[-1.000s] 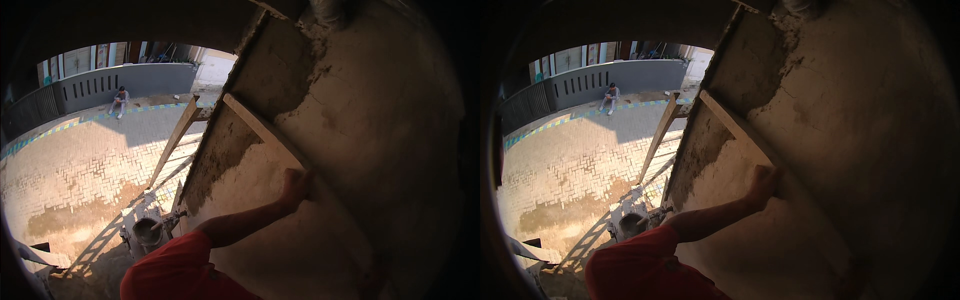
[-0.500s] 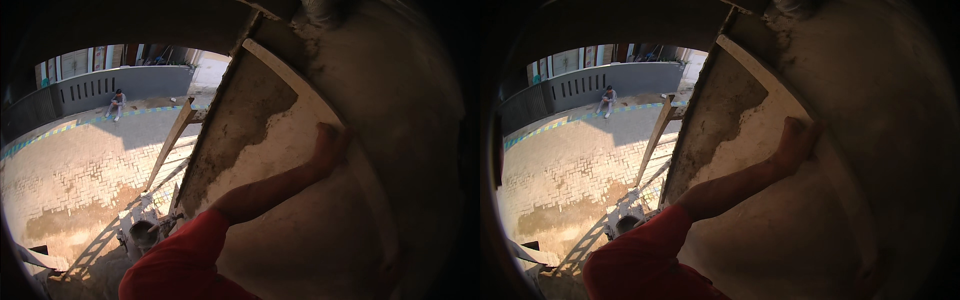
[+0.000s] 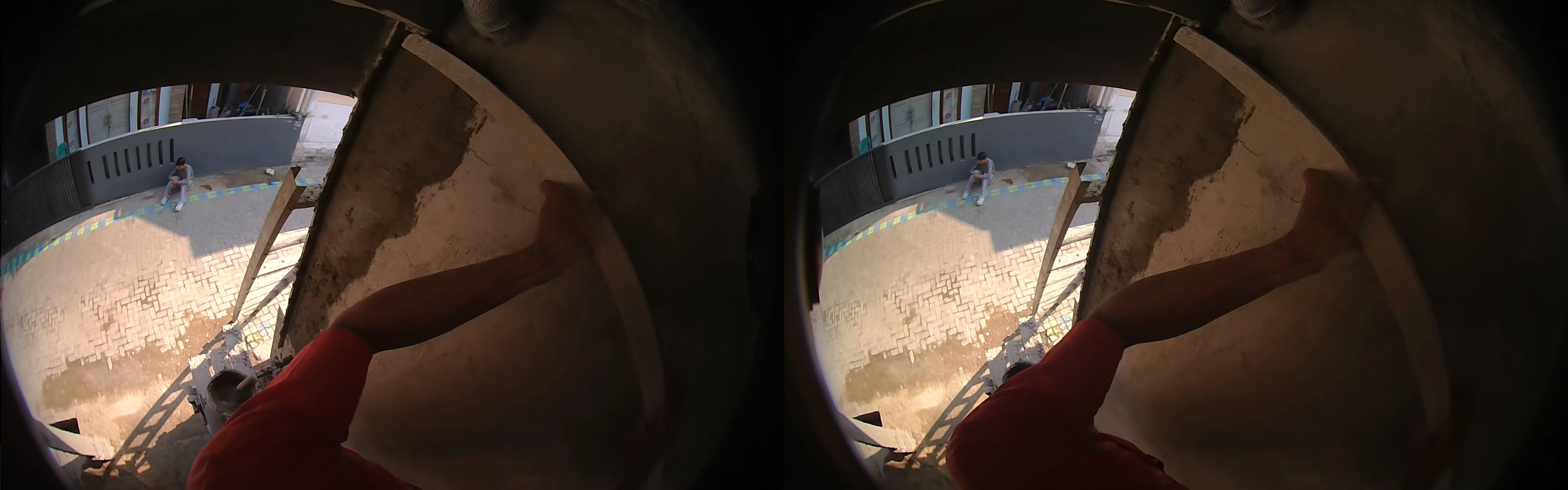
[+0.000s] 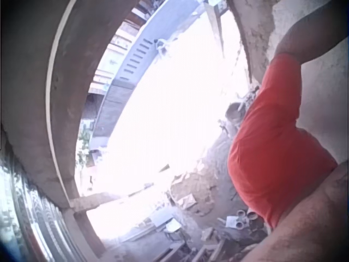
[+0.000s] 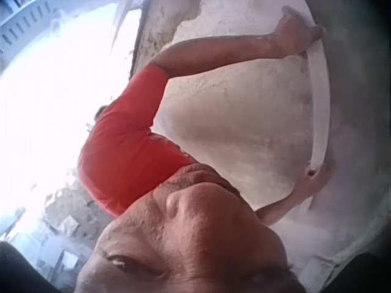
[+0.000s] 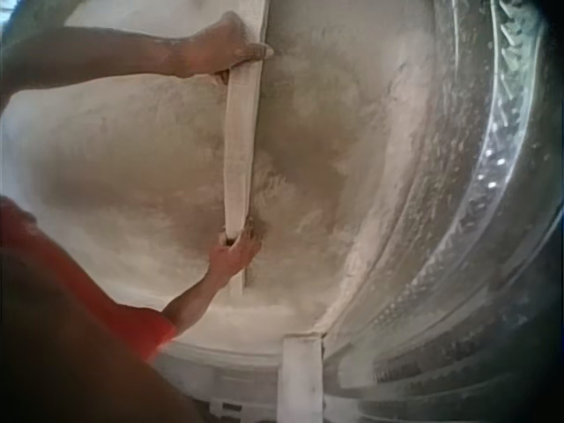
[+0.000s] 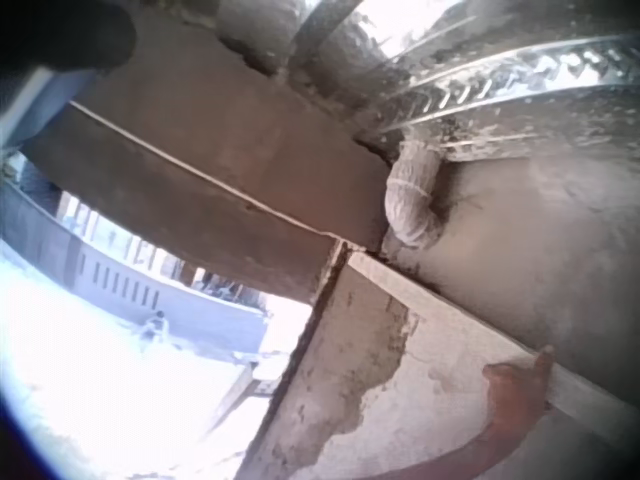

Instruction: The person applies wet mortar to a vertical wall surface using a trowel and then levels the applied mortar with a long wooden plank.

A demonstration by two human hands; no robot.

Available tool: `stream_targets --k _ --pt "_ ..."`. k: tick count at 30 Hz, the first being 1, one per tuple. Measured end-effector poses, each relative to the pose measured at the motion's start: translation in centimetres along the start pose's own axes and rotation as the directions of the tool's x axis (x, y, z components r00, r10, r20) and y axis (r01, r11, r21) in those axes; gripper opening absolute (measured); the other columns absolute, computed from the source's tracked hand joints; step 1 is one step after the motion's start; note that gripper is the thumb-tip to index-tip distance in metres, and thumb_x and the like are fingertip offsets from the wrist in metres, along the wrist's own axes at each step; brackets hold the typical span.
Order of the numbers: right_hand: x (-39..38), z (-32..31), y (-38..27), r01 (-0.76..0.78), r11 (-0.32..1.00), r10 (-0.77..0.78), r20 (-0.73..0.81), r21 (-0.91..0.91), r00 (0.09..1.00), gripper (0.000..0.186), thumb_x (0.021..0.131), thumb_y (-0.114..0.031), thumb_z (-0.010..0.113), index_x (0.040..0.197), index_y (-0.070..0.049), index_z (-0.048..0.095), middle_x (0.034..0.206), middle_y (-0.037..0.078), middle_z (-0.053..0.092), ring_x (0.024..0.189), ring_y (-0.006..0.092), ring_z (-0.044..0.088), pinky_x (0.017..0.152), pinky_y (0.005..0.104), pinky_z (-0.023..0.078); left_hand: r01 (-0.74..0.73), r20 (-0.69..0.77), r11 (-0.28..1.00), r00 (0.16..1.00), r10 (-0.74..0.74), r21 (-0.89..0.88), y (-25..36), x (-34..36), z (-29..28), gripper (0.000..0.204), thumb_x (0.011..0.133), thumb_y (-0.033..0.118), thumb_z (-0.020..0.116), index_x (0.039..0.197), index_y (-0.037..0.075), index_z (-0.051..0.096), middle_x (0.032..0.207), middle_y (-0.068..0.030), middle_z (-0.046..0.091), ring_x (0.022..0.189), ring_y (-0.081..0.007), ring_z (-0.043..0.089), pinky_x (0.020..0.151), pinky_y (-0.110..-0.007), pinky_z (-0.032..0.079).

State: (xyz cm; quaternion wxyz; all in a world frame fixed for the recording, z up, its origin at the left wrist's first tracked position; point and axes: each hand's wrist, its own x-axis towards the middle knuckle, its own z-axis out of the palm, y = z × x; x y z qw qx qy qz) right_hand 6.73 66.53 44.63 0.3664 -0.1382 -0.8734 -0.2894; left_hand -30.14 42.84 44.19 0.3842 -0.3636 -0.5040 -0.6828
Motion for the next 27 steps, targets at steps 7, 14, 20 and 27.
stream_targets --k 7,14,20,27 --pt "-6.4 -2.9 6.9 0.201 0.98 -0.186 -0.318 0.013 0.929 0.042 0.079 -0.027 0.071 0.107 0.004 0.061 0.106 0.026 0.06 0.098 0.0447 0.056 0.085 0.0529 0.045 0.688 0.278 0.654 0.726 -0.629 -0.316 16.1 -3.5 2.2 0.074 0.092 0.041 0.059 0.144 0.005 0.02 0.141 -0.0211 0.032 0.132 -0.0297 0.038 0.108 -0.048 0.038" --pt "-6.9 -2.1 0.1 0.174 0.972 -0.142 -0.196 0.155 0.97 0.048 0.067 -0.016 0.071 0.111 0.004 0.061 0.104 0.027 0.061 0.095 0.0437 0.056 0.083 0.0528 0.044 0.745 0.319 0.568 0.664 -0.676 -0.349 17.0 -6.3 -3.1 0.074 0.089 0.035 0.065 0.136 -0.004 0.024 0.126 -0.0219 0.045 0.112 -0.0317 0.054 0.089 -0.044 0.052" --pt "-5.5 -2.5 -2.9 0.317 0.938 -0.288 -0.196 0.137 0.937 0.06 0.06 -0.009 0.067 0.12 -0.005 0.062 0.101 0.025 0.061 0.091 0.0433 0.056 0.081 0.0535 0.044 0.688 0.184 0.478 0.655 -0.733 -0.546 12.7 -9.7 -8.0 0.067 0.087 0.028 0.068 0.126 -0.009 0.028 0.114 -0.0238 0.053 0.097 -0.0303 0.064 0.068 -0.035 0.061" --pt "-2.1 -2.4 -4.9 0.443 0.895 -0.417 -0.246 0.058 0.875 0.053 0.066 -0.01 0.068 0.119 -0.007 0.063 0.103 0.025 0.06 0.093 0.0441 0.056 0.081 0.0541 0.044 0.647 0.132 0.402 0.615 -0.777 -0.648 7.0 -11.9 -10.0 0.057 0.087 0.028 0.067 0.118 -0.008 0.034 0.11 -0.0215 0.055 0.089 -0.0285 0.066 0.065 -0.038 0.061"
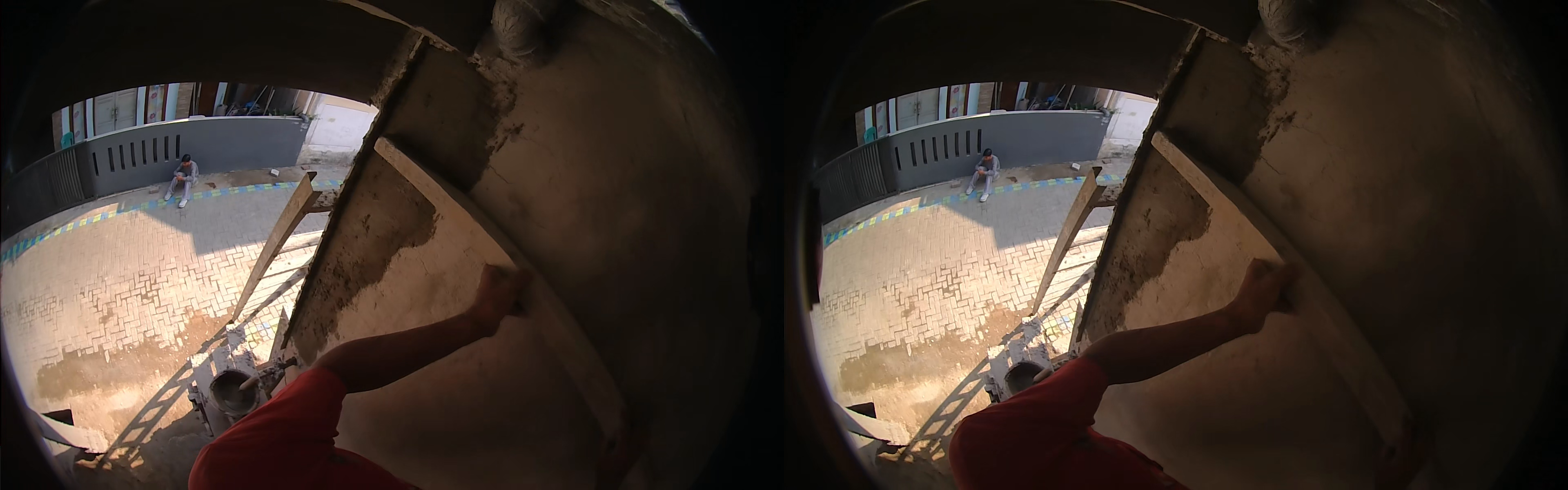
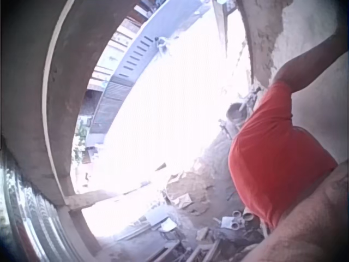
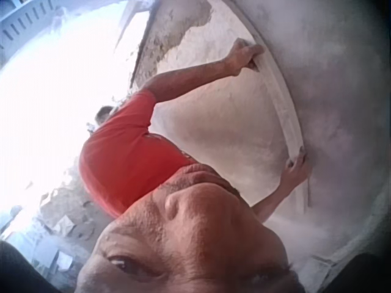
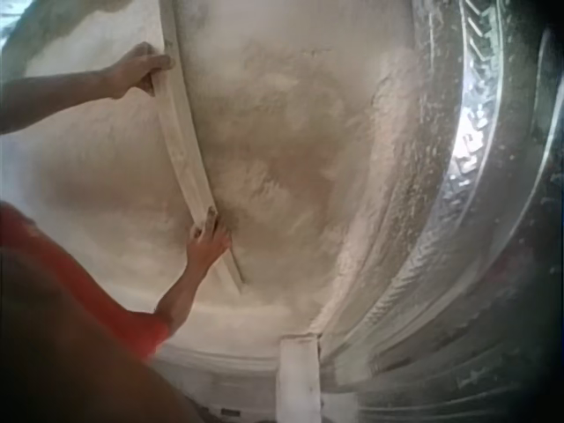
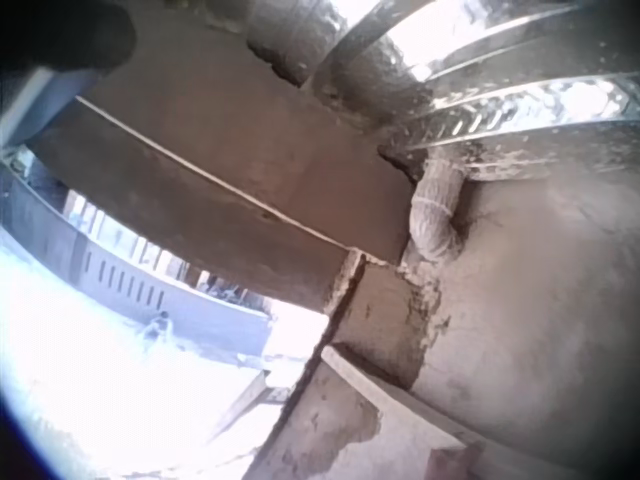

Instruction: The person applies wet mortar to a vertical wall surface using a trowel and then levels the applied mortar with a long wooden plank.

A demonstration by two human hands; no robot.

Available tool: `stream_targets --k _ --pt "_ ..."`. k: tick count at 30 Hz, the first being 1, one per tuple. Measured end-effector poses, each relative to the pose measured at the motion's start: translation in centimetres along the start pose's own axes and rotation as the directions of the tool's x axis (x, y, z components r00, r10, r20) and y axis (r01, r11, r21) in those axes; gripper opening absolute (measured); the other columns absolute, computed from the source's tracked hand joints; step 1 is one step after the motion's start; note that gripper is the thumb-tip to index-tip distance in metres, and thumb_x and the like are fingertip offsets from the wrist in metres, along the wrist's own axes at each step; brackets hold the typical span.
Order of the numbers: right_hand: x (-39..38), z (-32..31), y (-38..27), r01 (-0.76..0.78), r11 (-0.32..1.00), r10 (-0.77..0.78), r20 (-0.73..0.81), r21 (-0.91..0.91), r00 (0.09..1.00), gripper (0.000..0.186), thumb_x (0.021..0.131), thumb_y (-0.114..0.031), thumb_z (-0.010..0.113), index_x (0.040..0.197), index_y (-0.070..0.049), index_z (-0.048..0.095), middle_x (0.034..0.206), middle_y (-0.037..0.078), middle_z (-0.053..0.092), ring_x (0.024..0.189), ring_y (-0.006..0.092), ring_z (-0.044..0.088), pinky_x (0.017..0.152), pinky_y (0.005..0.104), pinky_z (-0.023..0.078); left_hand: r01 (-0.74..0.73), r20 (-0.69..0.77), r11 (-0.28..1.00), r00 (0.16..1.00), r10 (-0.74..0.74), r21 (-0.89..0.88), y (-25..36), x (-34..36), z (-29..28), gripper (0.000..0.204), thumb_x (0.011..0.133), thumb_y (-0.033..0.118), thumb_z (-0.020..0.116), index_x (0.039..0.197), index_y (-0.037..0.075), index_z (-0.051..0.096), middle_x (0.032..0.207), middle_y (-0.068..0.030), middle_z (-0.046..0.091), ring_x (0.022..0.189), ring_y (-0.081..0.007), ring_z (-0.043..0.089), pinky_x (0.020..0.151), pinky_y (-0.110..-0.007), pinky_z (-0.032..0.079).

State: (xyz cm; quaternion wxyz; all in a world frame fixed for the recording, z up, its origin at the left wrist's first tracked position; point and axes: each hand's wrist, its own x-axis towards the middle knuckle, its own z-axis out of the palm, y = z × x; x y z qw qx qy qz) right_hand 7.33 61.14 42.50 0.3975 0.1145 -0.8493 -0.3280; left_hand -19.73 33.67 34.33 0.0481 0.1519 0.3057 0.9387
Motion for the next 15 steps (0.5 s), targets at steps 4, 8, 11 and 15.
stream_targets --k 4,8,11,15 --pt "-5.5 5.7 5.1 -0.078 0.965 0.119 0.153 -0.25 0.981 0.044 0.096 -0.018 0.045 0.137 0.0 0.046 0.14 0.021 0.047 0.133 0.038 0.039 0.112 0.0495 0.029 -0.067 0.022 0.997 0.998 0.066 0.046 0.3 1.6 0.4 0.055 0.088 0.027 0.065 0.116 -0.009 0.036 0.105 -0.0211 0.058 0.086 -0.0273 0.066 0.062 -0.038 0.061" --pt "-4.3 5.7 5.8 -0.133 0.966 0.176 0.186 -0.222 0.967 0.044 0.095 -0.014 0.045 0.136 0.0 0.048 0.138 0.021 0.048 0.131 0.0401 0.041 0.112 0.0501 0.03 -0.164 0.02 0.983 0.986 0.163 0.088 3.2 2.9 1.9 0.054 0.089 0.026 0.064 0.116 -0.012 0.036 0.1 -0.0209 0.061 0.081 -0.0262 0.067 0.059 -0.036 0.06" --pt "-2.8 5.5 5.8 -0.225 0.938 0.279 0.189 -0.263 0.941 0.045 0.094 -0.016 0.047 0.136 0.0 0.047 0.137 0.021 0.049 0.13 0.0398 0.042 0.111 0.0498 0.03 -0.18 0.07 0.98 0.982 0.174 0.085 5.4 4.0 2.6 0.052 0.089 0.025 0.062 0.114 -0.014 0.04 0.098 -0.0209 0.062 0.077 -0.0261 0.067 0.057 -0.035 0.06" --pt "-3.0 6.4 7.3 -0.224 0.961 0.249 0.153 -0.165 0.956 0.049 0.092 -0.02 0.051 0.136 0.0 0.047 0.136 0.021 0.05 0.129 0.0392 0.043 0.11 0.0492 0.031 -0.201 0.115 0.978 0.974 0.193 0.059 5.2 5.6 3.5 0.055 0.088 0.028 0.064 0.113 -0.015 0.039 0.098 -0.0219 0.06 0.077 -0.0258 0.067 0.052 -0.034 0.059"
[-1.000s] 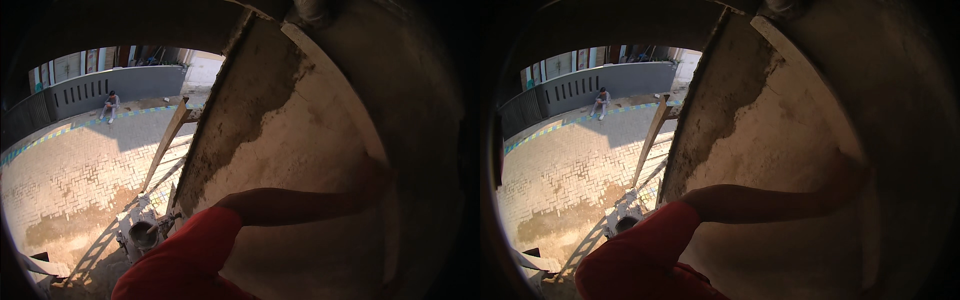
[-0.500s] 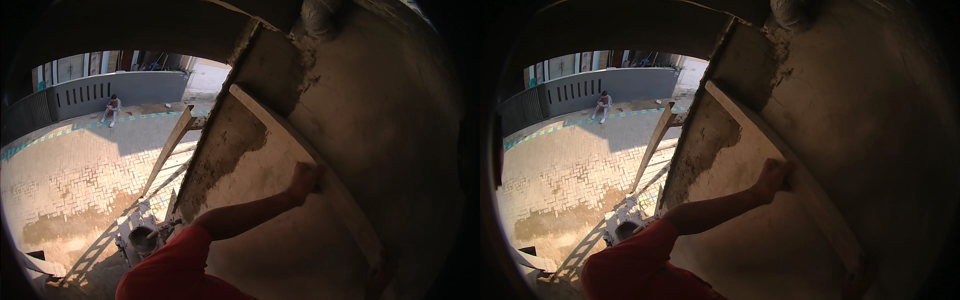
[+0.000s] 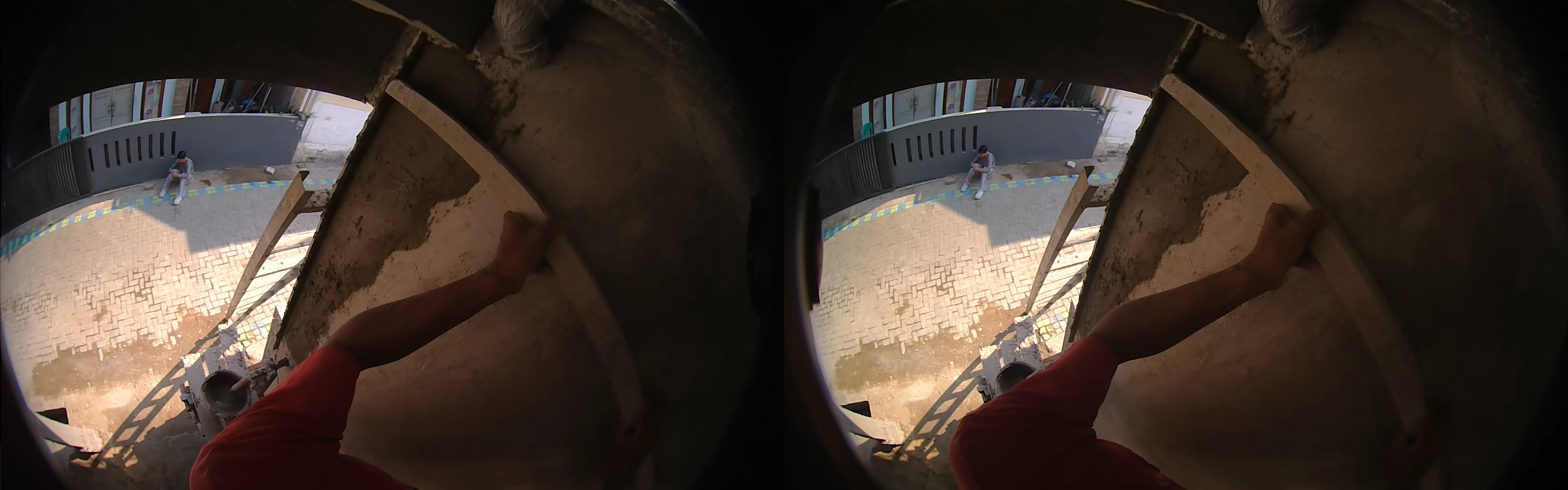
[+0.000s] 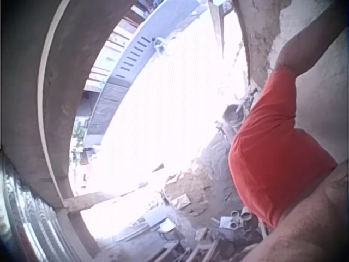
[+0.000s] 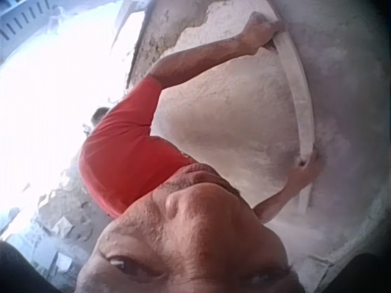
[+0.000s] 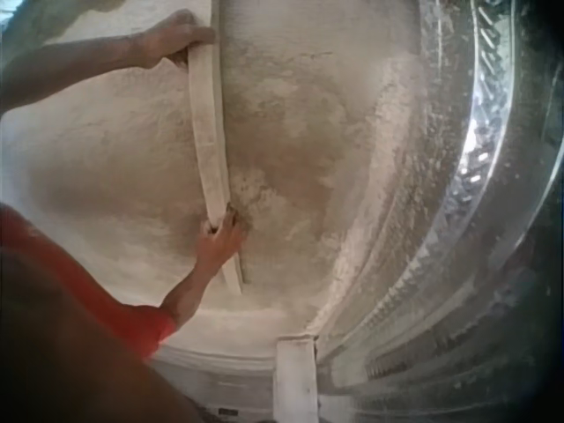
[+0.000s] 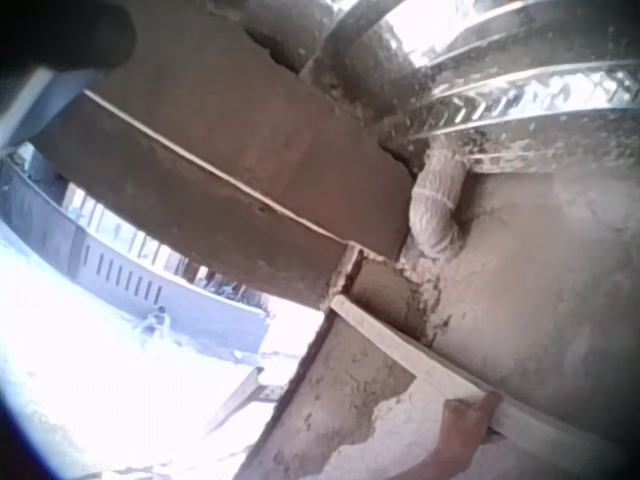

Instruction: The person applies wet mortar to a vertical wall surface using a trowel and then levels the applied mortar with a long wooden plank.

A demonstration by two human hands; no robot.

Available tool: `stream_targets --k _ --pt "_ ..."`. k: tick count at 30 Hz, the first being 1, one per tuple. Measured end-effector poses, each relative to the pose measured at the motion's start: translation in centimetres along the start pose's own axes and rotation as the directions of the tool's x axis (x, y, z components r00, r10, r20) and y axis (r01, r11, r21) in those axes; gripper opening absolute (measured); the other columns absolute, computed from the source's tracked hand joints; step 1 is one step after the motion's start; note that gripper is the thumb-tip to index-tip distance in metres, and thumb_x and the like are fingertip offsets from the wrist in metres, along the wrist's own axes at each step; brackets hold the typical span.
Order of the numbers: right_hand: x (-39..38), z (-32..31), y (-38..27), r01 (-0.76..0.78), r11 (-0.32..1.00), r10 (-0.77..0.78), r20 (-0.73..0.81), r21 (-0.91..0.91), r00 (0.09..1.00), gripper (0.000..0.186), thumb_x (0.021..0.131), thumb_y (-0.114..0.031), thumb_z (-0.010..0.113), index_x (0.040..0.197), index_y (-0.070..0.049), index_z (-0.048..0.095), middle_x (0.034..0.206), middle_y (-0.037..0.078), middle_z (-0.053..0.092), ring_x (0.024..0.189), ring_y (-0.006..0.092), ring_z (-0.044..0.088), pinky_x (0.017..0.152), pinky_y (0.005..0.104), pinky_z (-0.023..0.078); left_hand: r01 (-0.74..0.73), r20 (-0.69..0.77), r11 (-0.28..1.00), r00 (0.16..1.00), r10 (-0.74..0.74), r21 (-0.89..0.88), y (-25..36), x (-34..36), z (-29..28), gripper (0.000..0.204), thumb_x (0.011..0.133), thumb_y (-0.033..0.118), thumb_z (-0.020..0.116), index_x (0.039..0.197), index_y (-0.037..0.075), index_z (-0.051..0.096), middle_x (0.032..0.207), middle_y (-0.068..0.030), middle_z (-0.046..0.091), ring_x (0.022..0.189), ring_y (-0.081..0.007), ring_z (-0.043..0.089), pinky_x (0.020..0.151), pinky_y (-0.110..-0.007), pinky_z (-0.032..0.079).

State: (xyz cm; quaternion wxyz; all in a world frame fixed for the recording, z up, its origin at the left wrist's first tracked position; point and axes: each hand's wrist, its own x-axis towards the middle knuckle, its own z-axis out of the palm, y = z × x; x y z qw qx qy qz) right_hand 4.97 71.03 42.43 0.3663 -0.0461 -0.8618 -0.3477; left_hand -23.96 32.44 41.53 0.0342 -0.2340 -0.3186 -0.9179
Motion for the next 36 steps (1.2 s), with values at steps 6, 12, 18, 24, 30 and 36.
stream_targets --k 6,12,18,24,30,36 --pt "-0.4 0.6 1.9 -0.074 0.989 0.079 0.035 -0.125 0.996 0.051 0.093 -0.025 0.052 0.137 0.0 0.046 0.136 0.021 0.05 0.128 0.0388 0.044 0.11 0.0484 0.032 -0.072 -0.016 0.997 0.997 0.073 0.026 0.5 0.1 1.1 0.058 0.088 0.027 0.063 0.113 -0.019 0.039 0.098 -0.024 0.061 0.079 -0.0285 0.068 0.052 -0.035 0.06" --pt "1.7 -4.2 -2.4 -0.269 0.952 0.29 0.145 -0.148 0.946 0.048 0.096 -0.025 0.048 0.137 0.001 0.047 0.138 0.02 0.048 0.129 0.0372 0.044 0.11 0.0455 0.033 -0.037 -0.044 0.997 0.998 0.04 0.067 3.0 1.2 4.0 0.065 0.085 0.029 0.066 0.119 -0.017 0.035 0.102 -0.0244 0.059 0.083 -0.0306 0.066 0.054 -0.036 0.059" --pt "-0.7 -3.8 0.2 -0.311 0.937 0.326 0.073 -0.16 0.943 0.047 0.095 -0.025 0.05 0.135 -0.001 0.048 0.136 0.019 0.05 0.129 0.0353 0.045 0.11 0.0437 0.034 -0.609 0.503 0.113 0.734 0.457 0.786 -2.5 3.1 4.8 0.078 0.064 0.029 0.083 0.129 0.007 0.047 0.105 -0.0119 0.062 0.102 -0.0259 0.056 0.092 -0.045 0.042" --pt "-1.7 -5.2 0.8 -0.056 0.997 0.069 -0.236 0.061 0.969 0.039 0.083 -0.019 0.063 0.117 0.0 0.059 0.112 0.024 0.057 0.103 0.0415 0.053 0.09 0.0504 0.041 -0.527 0.349 0.525 0.845 0.404 0.668 -5.7 1.1 7.0 0.084 0.071 0.029 0.081 0.137 0.003 0.035 0.123 -0.0162 0.052 0.117 -0.0292 0.048 0.101 -0.045 0.04" --pt "-6.6 -6.2 2.2 -0.037 0.995 0.063 -0.299 0.091 0.952 0.035 0.08 -0.022 0.07 0.101 0.005 0.062 0.098 0.027 0.06 0.089 0.045 0.057 0.08 0.0538 0.044 0.072 0.178 0.926 0.973 -0.147 0.371 0.5 -5.8 11.7 0.083 0.091 0.038 0.061 0.141 -0.007 0.011 0.141 -0.0226 0.03 0.132 -0.0344 0.038 0.109 -0.048 0.042" --pt "-8.2 -7.0 -1.6 0.044 0.991 -0.023 -0.167 0.125 0.986 0.046 0.07 -0.016 0.072 0.111 0.001 0.063 0.101 0.025 0.061 0.091 0.0435 0.057 0.079 0.0525 0.045 0.272 0.054 0.885 0.948 -0.314 0.379 -7.6 -8.0 9.6 0.077 0.091 0.038 0.062 0.137 -0.005 0.019 0.136 -0.0216 0.037 0.128 -0.0341 0.043 0.104 -0.046 0.046"
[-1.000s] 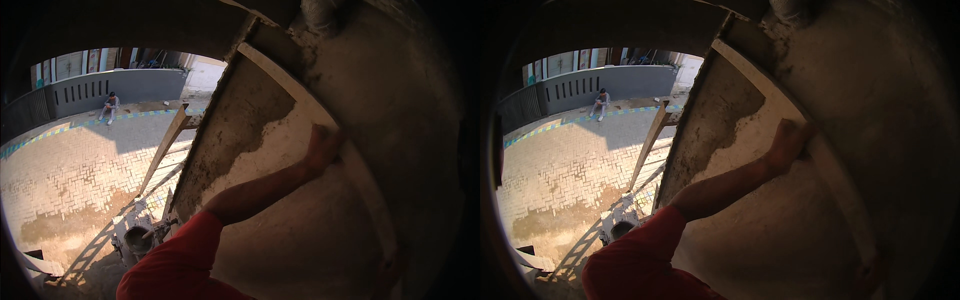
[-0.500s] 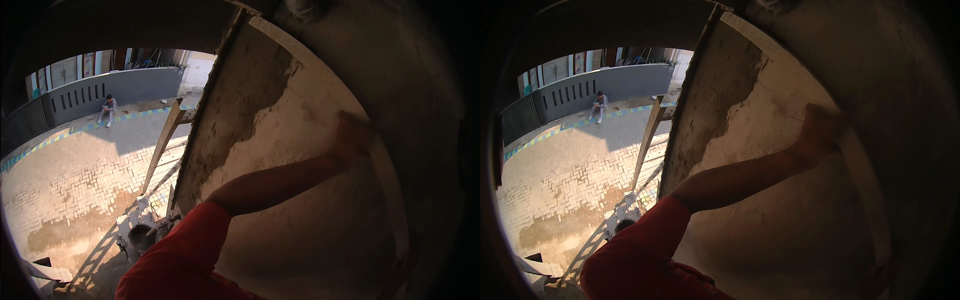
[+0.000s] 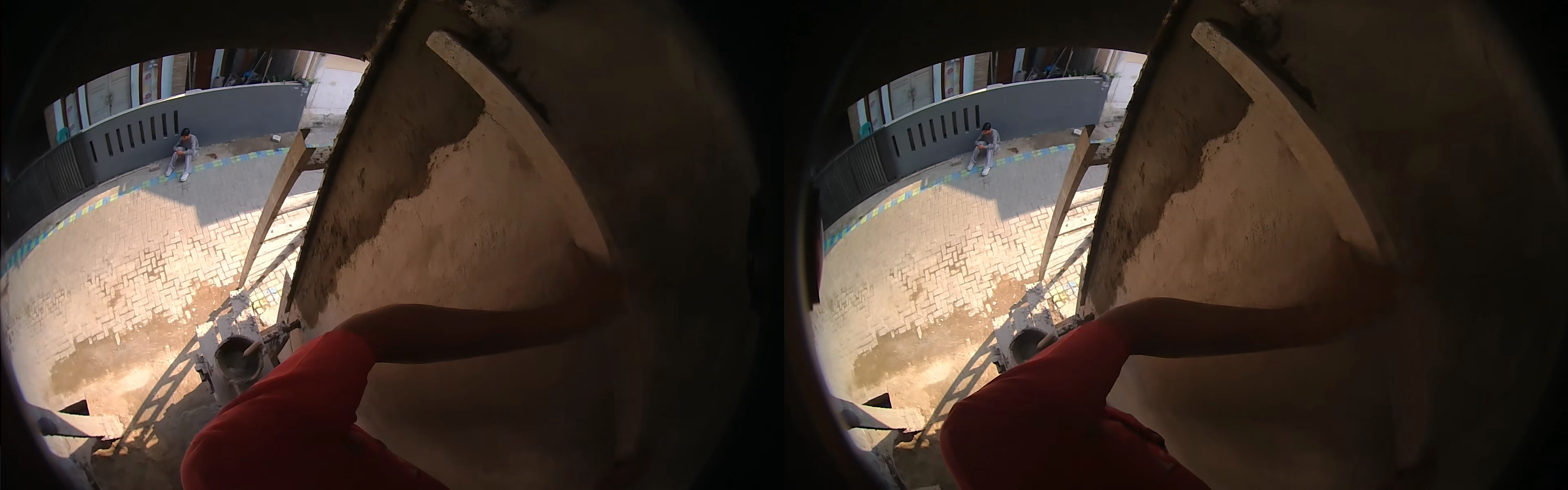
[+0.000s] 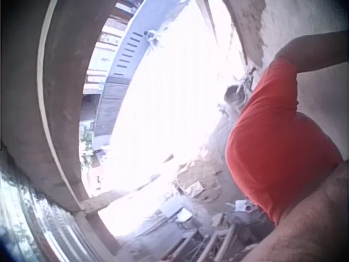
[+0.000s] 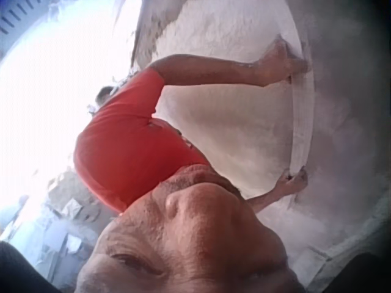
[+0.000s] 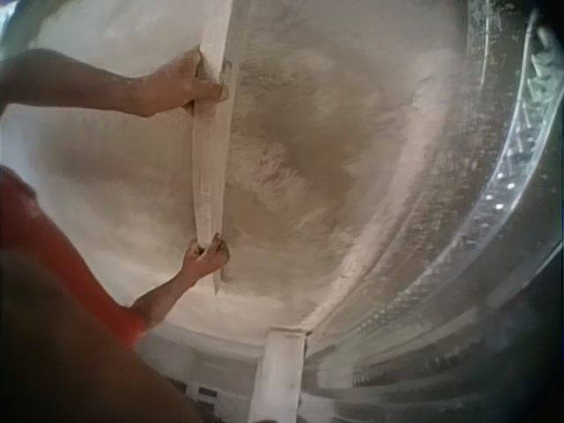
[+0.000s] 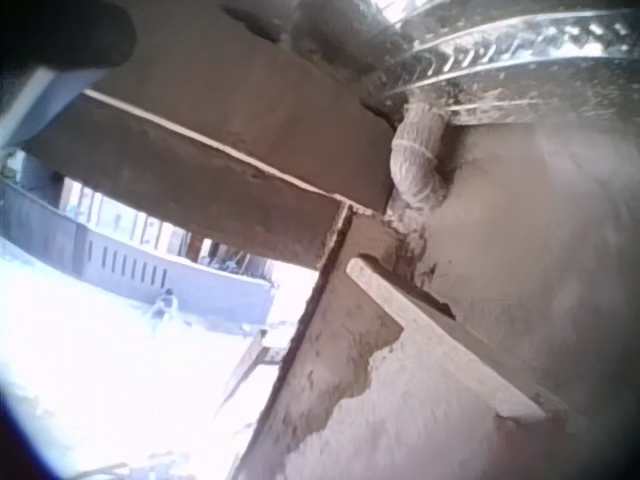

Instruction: The person applies wet mortar to a vertical wall surface using a trowel and then levels the applied mortar with a long wooden plank.

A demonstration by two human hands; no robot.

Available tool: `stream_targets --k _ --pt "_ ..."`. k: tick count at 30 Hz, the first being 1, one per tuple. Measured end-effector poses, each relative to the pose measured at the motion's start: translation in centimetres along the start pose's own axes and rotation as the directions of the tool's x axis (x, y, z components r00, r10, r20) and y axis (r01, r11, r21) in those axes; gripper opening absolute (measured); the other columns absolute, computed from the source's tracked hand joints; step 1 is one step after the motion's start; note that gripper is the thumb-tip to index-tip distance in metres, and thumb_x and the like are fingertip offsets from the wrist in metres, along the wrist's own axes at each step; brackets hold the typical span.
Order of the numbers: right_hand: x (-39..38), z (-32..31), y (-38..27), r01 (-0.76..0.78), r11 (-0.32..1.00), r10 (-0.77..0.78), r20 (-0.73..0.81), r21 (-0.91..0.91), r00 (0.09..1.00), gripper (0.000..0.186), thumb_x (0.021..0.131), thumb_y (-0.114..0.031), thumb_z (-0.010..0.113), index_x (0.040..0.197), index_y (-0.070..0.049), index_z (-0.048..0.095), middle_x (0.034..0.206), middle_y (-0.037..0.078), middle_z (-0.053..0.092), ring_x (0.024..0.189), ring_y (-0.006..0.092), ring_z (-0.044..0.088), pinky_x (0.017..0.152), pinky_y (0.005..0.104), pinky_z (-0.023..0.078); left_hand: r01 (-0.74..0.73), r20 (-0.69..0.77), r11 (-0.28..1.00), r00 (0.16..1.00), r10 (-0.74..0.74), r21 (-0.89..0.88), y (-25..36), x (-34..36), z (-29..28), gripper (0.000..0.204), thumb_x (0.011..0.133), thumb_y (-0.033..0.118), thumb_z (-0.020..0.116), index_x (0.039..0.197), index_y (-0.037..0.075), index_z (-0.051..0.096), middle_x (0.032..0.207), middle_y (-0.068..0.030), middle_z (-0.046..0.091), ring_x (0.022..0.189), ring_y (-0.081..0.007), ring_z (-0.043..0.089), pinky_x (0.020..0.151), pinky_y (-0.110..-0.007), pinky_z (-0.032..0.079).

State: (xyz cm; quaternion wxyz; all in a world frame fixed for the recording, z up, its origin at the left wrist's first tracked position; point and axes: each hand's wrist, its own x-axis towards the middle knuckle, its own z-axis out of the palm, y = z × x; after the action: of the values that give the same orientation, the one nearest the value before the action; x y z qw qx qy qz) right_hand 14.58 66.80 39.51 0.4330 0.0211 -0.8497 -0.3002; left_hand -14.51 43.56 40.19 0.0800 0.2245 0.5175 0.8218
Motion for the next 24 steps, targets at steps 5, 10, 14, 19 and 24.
stream_targets --k 5,10,14,19,24 --pt "-1.9 1.4 -2.7 0.182 0.983 -0.183 0.056 0.013 0.982 0.053 0.067 -0.012 0.069 0.119 -0.003 0.063 0.102 0.024 0.062 0.09 0.043 0.057 0.079 0.0533 0.045 0.048 -0.147 0.886 0.981 -0.13 -0.46 -4.2 -8.2 -7.1 0.062 0.089 0.029 0.066 0.124 -0.008 0.03 0.121 -0.0272 0.049 0.099 -0.0309 0.064 0.075 -0.041 0.06" --pt "-3.9 6.4 -4.2 -0.245 0.964 0.244 0.727 -0.107 0.641 0.045 0.091 -0.028 0.053 0.131 -0.007 0.053 0.133 0.015 0.052 0.127 0.0341 0.044 0.111 0.0548 0.026 0.045 -0.25 0.797 0.937 -0.242 -0.602 -15.0 -8.1 -11.6 0.062 0.088 0.023 0.064 0.127 -0.006 0.026 0.123 -0.0253 0.045 0.106 -0.0334 0.059 0.078 -0.045 0.059" --pt "-5.5 9.0 -5.1 0.027 0.998 -0.002 0.458 -0.048 0.889 0.044 0.094 -0.03 0.048 0.132 -0.007 0.053 0.135 0.018 0.05 0.128 0.039 0.042 0.109 0.0576 0.028 0.021 -0.273 0.805 0.935 -0.226 -0.594 -17.7 -6.8 -13.5 0.062 0.088 0.027 0.064 0.126 -0.006 0.027 0.122 -0.025 0.045 0.104 -0.0335 0.059 0.076 -0.047 0.059" --pt "-6.7 10.8 -3.3 0.223 0.959 -0.173 0.26 -0.176 0.95 0.046 0.098 -0.032 0.043 0.135 -0.007 0.051 0.141 0.021 0.043 0.13 0.0416 0.04 0.109 0.0562 0.028 -0.053 -0.289 0.812 0.946 -0.145 -0.582 -16.1 -5.9 -13.1 0.061 0.088 0.029 0.063 0.126 -0.005 0.03 0.117 -0.0224 0.049 0.099 -0.0328 0.061 0.075 -0.045 0.059" --pt "-4.4 9.8 -4.3 -0.012 0.988 0.081 0.448 -0.154 0.89 0.052 0.096 -0.044 0.048 0.135 -0.011 0.051 0.137 0.018 0.049 0.128 0.0393 0.044 0.106 0.0585 0.03 -0.147 -0.251 0.836 0.968 0.011 -0.53 -11.8 -4.4 -13.2 0.06 0.087 0.027 0.062 0.127 -0.006 0.032 0.116 -0.0219 0.051 0.097 -0.0312 0.062 0.07 -0.042 0.059"
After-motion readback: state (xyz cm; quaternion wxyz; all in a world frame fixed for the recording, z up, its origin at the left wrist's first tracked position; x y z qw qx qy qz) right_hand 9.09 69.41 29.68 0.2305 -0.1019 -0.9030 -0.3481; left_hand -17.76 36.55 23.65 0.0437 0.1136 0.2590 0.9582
